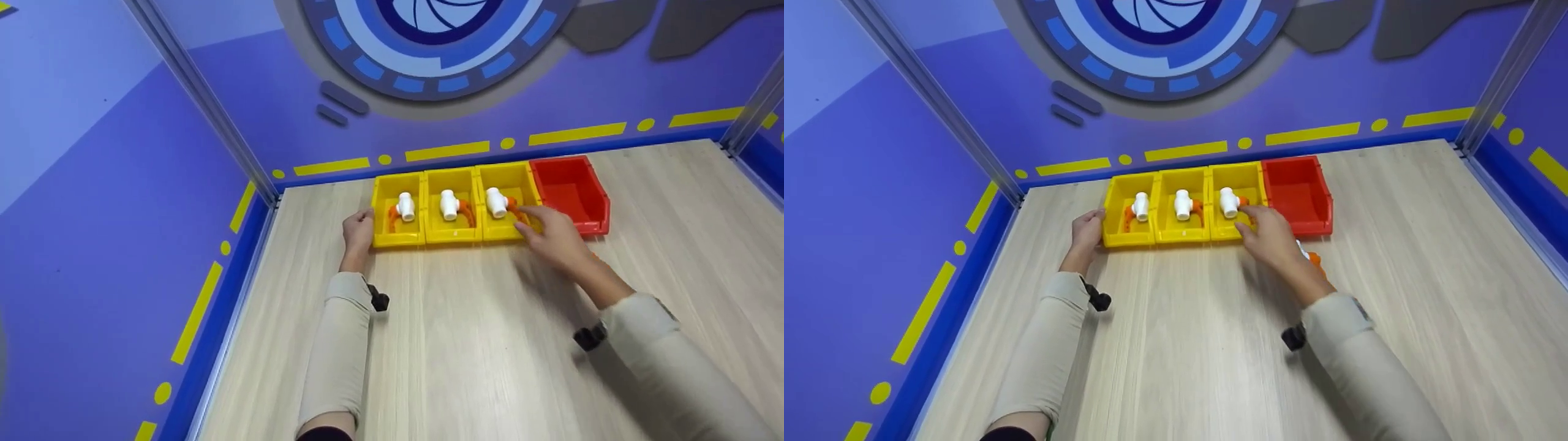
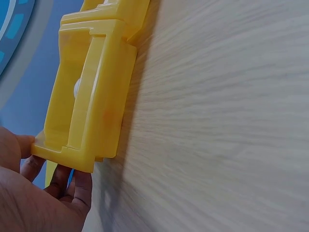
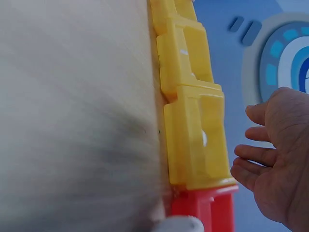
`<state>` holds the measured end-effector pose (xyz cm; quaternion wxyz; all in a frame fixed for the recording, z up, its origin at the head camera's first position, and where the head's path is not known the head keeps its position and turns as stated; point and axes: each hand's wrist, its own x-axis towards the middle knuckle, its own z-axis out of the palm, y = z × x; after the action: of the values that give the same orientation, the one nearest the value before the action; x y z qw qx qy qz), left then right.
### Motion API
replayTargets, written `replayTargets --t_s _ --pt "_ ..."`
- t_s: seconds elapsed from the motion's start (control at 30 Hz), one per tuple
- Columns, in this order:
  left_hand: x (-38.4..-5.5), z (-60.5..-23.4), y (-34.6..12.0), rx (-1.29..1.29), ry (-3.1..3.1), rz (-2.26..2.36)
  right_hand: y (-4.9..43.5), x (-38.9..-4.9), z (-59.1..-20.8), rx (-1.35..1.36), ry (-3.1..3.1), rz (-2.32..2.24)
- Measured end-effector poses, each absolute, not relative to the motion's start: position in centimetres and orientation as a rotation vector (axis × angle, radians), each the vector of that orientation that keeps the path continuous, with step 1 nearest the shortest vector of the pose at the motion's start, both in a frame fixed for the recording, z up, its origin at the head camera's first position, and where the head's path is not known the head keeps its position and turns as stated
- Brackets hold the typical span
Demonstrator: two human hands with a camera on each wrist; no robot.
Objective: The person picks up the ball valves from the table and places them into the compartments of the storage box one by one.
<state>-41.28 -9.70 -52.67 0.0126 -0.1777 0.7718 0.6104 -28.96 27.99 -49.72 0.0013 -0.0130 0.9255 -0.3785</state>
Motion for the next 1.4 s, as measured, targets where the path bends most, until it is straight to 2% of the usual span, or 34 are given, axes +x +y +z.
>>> replayTargets --t_s 0.23,0.4,1.4 --pt "-41.2 -52.8 -9.5 -0.491 2.422 1.903 30.5 -23.5 -50.5 -0.176 3.165 -1.149" --pt "-41.2 -52.9 -9.6 -0.504 2.374 1.911 31.7 -21.7 -51.4 -0.128 3.203 -1.153" --pt "-41.4 -52.9 -10.1 -0.548 2.305 1.933 34.1 -22.3 -53.8 0.090 3.017 -0.898"
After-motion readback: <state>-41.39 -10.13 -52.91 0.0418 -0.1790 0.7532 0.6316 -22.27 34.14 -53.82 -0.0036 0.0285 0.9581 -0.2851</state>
